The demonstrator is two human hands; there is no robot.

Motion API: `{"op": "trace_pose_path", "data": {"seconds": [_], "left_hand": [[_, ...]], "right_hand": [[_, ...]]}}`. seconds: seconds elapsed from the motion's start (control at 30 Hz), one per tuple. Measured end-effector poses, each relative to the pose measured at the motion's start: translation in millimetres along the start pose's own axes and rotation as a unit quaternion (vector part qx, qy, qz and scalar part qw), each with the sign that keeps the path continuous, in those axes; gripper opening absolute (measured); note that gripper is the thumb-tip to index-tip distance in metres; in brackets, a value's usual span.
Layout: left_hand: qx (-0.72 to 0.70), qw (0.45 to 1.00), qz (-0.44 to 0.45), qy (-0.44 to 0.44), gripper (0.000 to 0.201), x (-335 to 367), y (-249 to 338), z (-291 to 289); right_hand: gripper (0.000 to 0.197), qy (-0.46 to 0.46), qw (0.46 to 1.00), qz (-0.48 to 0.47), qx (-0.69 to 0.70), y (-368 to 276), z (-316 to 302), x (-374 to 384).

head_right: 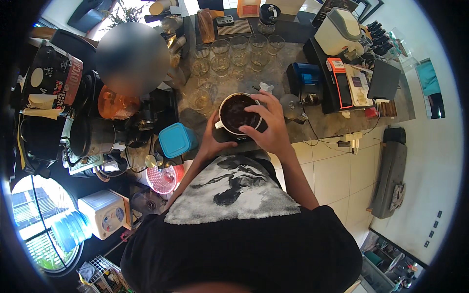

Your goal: Prepare drinks behind a bar counter and serve them to a table on a tray.

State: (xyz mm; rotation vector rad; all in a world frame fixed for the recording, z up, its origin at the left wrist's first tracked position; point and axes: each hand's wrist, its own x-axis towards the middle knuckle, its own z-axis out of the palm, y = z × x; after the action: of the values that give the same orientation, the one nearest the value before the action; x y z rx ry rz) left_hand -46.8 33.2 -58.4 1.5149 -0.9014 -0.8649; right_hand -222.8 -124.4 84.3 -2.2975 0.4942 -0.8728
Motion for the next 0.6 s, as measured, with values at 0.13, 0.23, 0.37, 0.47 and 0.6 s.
{"op": "trace_pose_path", "data": {"seconds": [0.13,0.23,0.37,0.47,0.6], "left_hand": [[0.053,0.995,-0.076,0.048,0.116,-20.9,-15.1,-7.6],[0.007,0.984,-0.114,0.137,0.100,-22.4,-21.6,-7.6],[-0.033,0.962,-0.084,0.257,0.089,-2.8,-41.8,1.5],[-0.026,0.944,-0.054,0.325,0.090,18.3,-45.8,10.7],[0.048,0.911,-0.004,0.410,0.094,48.1,-49.1,19.4]], "right_hand": [[0.059,0.064,0.995,-0.006,0.079,4.7,-7.7,2.8],[0.066,0.103,0.989,-0.007,0.106,8.5,-10.2,13.6],[0.049,0.130,0.983,0.031,0.123,15.6,-10.7,28.5],[0.034,0.116,0.983,0.053,0.131,15.2,-13.3,41.1],[0.022,0.090,0.985,0.047,0.139,18.7,-15.5,54.5]]}}
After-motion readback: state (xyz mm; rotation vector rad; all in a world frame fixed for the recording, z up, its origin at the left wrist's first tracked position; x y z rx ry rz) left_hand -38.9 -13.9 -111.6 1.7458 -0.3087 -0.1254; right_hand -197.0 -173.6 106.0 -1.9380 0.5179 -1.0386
